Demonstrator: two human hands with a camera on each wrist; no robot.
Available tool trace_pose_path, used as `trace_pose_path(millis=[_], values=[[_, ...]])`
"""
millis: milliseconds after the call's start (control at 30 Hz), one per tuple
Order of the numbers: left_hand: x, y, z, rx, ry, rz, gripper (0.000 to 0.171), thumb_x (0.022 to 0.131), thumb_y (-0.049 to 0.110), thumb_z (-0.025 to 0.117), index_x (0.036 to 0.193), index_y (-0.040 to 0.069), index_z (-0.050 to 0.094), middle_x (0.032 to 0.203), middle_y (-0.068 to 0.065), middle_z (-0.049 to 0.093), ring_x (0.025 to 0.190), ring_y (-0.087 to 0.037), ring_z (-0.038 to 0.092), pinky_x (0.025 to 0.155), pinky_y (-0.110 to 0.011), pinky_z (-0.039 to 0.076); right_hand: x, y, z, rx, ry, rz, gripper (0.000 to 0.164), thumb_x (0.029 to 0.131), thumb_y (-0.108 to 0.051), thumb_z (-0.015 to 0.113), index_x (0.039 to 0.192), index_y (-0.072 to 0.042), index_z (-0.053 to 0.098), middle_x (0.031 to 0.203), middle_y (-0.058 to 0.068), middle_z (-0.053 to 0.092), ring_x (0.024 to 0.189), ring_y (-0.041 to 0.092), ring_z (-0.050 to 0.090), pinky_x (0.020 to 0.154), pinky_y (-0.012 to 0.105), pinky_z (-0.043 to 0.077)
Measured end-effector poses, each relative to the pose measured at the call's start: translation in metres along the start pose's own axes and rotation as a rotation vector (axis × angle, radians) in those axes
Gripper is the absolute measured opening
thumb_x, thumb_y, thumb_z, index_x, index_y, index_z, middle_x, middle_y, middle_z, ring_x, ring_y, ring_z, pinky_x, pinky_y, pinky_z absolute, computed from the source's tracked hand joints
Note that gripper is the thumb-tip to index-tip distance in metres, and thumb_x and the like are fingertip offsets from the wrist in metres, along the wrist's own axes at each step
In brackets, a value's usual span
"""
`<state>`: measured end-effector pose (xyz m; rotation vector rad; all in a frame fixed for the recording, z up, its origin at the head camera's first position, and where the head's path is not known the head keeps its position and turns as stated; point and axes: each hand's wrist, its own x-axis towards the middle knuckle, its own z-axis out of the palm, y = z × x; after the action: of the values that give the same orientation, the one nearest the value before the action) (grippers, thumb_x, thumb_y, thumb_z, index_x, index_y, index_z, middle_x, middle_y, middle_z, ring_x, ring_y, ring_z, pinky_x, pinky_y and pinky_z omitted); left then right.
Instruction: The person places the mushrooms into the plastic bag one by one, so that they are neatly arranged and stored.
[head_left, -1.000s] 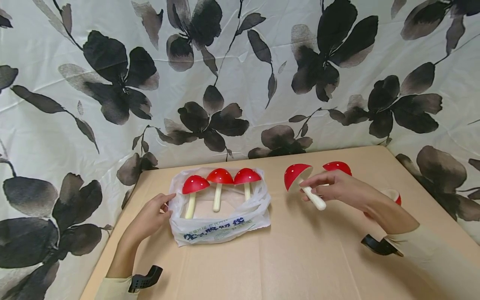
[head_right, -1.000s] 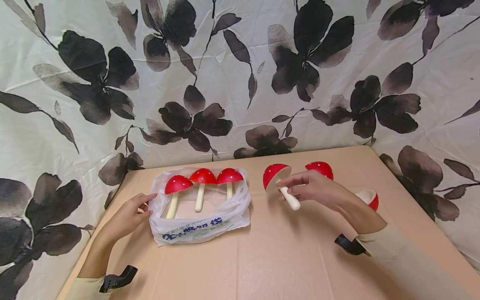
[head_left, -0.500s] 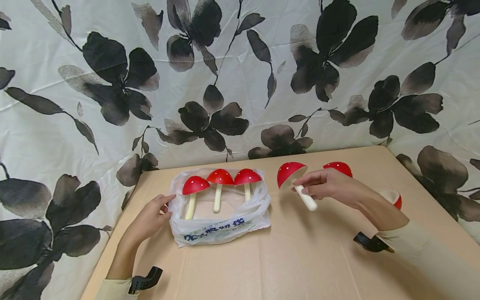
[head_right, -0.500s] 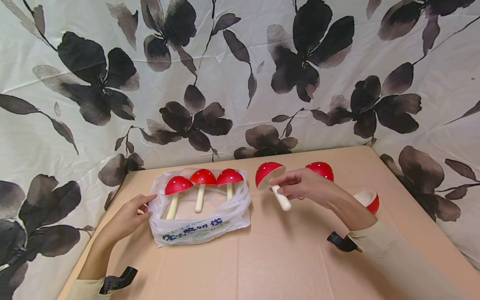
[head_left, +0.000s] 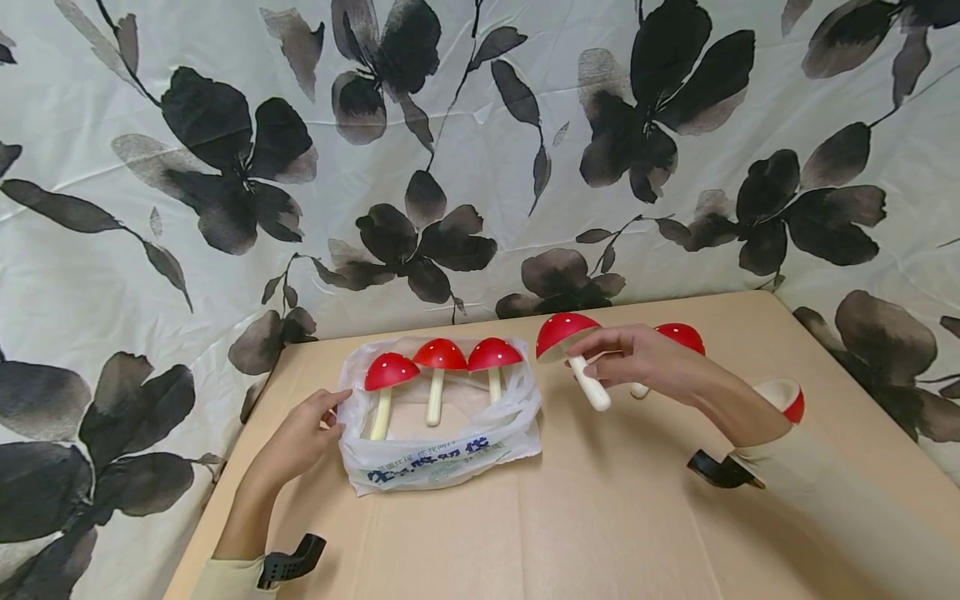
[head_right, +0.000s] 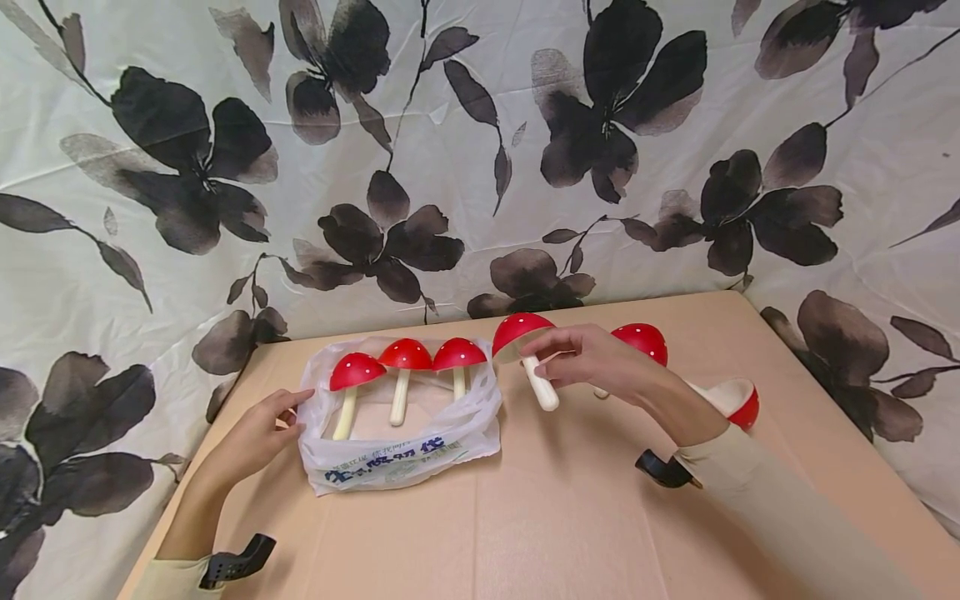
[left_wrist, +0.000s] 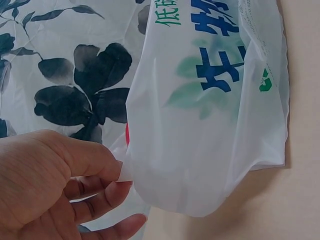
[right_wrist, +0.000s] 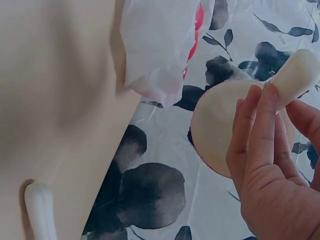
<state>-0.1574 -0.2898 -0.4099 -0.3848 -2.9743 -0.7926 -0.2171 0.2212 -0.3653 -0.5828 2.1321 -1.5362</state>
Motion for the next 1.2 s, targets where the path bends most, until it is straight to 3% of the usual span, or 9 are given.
trace_pose_path(millis=[267, 533, 700, 967, 1200], values=[[0.001, 0.000, 0.001, 0.006, -0.003, -0.010, 0.049, 0.086, -0.008, 0.065, 0.134, -0.012, 0.058, 0.090, -0.007, 0.054, 0.082, -0.020, 0.052, 0.068, -0.024, 0.046, 0.013, -0.006, 0.007, -0.012, -0.003, -0.028, 0.036, 0.094, -0.023, 0.070, 0.129, -0.016, 0.068, 0.133, 0.007, 0.062, 0.116, 0.032, 0.060, 0.091, 0.041, 0.056], [0.000, -0.002, 0.002, -0.001, 0.020, 0.024, 0.047, 0.085, -0.010, 0.065, 0.132, -0.013, 0.059, 0.089, -0.007, 0.055, 0.080, -0.018, 0.052, 0.067, -0.024, 0.045, 0.029, -0.010, 0.017, 0.012, -0.029, -0.059, 0.035, 0.092, -0.023, 0.072, 0.127, -0.017, 0.070, 0.133, 0.007, 0.060, 0.115, 0.034, 0.059, 0.088, 0.043, 0.057], [0.000, -0.001, 0.002, 0.000, 0.021, 0.017, 0.048, 0.085, -0.010, 0.066, 0.132, -0.012, 0.060, 0.089, -0.007, 0.055, 0.080, -0.017, 0.052, 0.066, -0.024, 0.044, 0.042, -0.015, 0.025, 0.011, -0.077, -0.088, 0.036, 0.092, -0.023, 0.073, 0.128, -0.018, 0.069, 0.133, 0.007, 0.060, 0.116, 0.034, 0.059, 0.089, 0.044, 0.057], [-0.001, 0.000, 0.001, -0.021, 0.009, 0.002, 0.048, 0.085, -0.010, 0.065, 0.133, -0.011, 0.059, 0.091, -0.007, 0.055, 0.082, -0.018, 0.052, 0.066, -0.024, 0.044, 0.065, -0.022, 0.044, 0.030, -0.171, -0.164, 0.035, 0.094, -0.016, 0.070, 0.129, -0.014, 0.069, 0.132, 0.007, 0.062, 0.115, 0.033, 0.062, 0.091, 0.042, 0.057], [-0.003, 0.000, 0.000, -0.025, 0.007, 0.002, 0.048, 0.085, -0.010, 0.065, 0.133, -0.012, 0.058, 0.091, -0.007, 0.054, 0.082, -0.019, 0.052, 0.066, -0.024, 0.044, 0.082, -0.025, 0.064, -0.005, -0.184, -0.197, 0.034, 0.093, -0.016, 0.072, 0.127, -0.016, 0.071, 0.135, 0.002, 0.060, 0.117, 0.031, 0.059, 0.090, 0.040, 0.057]])
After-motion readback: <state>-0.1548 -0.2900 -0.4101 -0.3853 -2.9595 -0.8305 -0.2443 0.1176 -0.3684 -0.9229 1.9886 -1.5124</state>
